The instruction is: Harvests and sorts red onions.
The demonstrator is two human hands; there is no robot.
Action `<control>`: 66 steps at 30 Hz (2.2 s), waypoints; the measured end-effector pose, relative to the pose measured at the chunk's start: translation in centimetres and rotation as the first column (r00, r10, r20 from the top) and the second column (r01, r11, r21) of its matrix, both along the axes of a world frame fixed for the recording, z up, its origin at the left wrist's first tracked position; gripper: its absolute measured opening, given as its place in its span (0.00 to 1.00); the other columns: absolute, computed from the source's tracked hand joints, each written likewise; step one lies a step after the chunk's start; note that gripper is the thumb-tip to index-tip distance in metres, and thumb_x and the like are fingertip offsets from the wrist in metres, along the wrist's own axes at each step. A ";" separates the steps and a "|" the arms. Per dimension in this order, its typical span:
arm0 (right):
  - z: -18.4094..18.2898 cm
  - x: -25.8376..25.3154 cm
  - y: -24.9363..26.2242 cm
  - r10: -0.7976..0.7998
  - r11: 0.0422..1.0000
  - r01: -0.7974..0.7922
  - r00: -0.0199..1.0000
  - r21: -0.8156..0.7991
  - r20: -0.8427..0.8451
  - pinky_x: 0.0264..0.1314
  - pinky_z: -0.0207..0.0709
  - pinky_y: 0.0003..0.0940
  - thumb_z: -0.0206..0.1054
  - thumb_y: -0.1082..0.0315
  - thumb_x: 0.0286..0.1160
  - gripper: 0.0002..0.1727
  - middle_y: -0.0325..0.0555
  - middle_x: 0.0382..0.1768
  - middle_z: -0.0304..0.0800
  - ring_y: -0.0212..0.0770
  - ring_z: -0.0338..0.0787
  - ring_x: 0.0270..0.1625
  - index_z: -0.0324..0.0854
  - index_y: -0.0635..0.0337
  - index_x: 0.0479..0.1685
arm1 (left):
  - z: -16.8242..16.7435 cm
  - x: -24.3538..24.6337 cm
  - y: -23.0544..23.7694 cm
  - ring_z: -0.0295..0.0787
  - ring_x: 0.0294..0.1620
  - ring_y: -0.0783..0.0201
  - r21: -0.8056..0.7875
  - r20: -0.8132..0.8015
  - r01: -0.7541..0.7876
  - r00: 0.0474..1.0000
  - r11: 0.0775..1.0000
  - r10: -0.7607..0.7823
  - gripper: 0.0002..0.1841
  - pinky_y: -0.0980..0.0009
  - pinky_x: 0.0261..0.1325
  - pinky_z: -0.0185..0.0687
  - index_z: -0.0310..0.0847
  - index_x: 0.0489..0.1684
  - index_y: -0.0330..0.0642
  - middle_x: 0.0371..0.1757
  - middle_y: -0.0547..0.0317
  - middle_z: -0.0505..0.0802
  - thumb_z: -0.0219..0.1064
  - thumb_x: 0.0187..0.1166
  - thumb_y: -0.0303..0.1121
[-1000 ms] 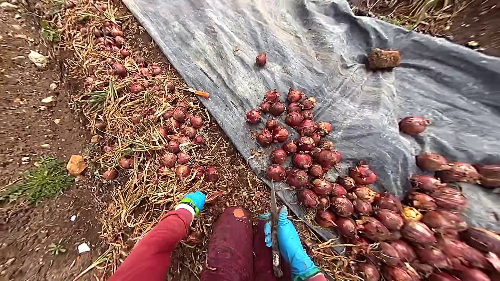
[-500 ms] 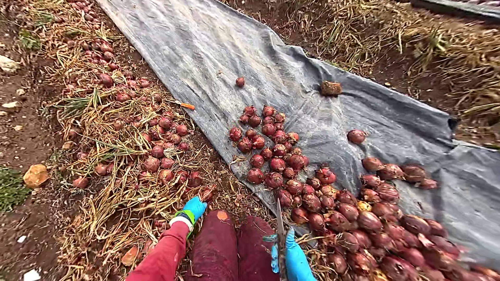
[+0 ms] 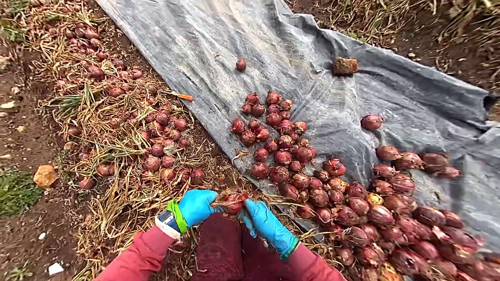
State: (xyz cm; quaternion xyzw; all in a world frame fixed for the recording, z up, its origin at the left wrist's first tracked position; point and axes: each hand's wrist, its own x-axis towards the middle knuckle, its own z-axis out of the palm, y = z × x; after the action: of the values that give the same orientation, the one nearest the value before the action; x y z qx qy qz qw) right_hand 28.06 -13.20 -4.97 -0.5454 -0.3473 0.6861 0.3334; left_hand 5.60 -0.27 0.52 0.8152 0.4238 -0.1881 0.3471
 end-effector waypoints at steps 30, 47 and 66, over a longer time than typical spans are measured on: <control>-6.4 0.7 -4.3 -0.462 0.802 0.438 0.886 -0.407 0.043 0.14 0.78 0.40 0.14 0.29 0.83 0.56 0.49 0.12 0.79 0.43 0.79 0.11 0.85 0.64 0.51 | -18.7 -1.4 11.4 0.90 0.63 0.38 0.046 -0.551 -0.348 0.773 0.936 0.314 0.38 0.33 0.64 0.84 0.83 0.65 0.37 0.62 0.38 0.92 0.85 0.56 0.51; 3.1 0.2 -1.5 -0.034 0.994 0.022 0.993 0.109 0.112 0.18 0.76 0.35 0.39 0.27 0.83 0.41 0.39 0.14 0.78 0.37 0.78 0.14 0.82 0.55 0.28 | 5.5 1.1 -0.7 0.93 0.48 0.52 -0.039 -0.099 -0.049 0.994 0.998 0.045 0.38 0.41 0.55 0.86 0.88 0.48 0.48 0.40 0.55 0.95 0.83 0.50 0.71; -1.1 5.4 -0.6 -0.348 0.937 0.340 0.912 0.076 0.217 0.14 0.80 0.42 0.19 0.26 0.82 0.53 0.46 0.13 0.80 0.43 0.79 0.11 0.85 0.59 0.41 | -6.6 -5.3 6.9 0.93 0.58 0.40 0.244 -0.113 -0.685 0.683 0.687 0.722 0.20 0.31 0.61 0.84 0.89 0.61 0.50 0.53 0.43 0.96 0.63 0.83 0.50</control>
State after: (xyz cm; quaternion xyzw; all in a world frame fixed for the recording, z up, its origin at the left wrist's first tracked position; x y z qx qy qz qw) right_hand 33.46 -13.82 -6.07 -0.6667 -0.2943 0.5431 0.4170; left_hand 0.26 6.61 -6.06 0.5936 0.7529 -0.0814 0.2724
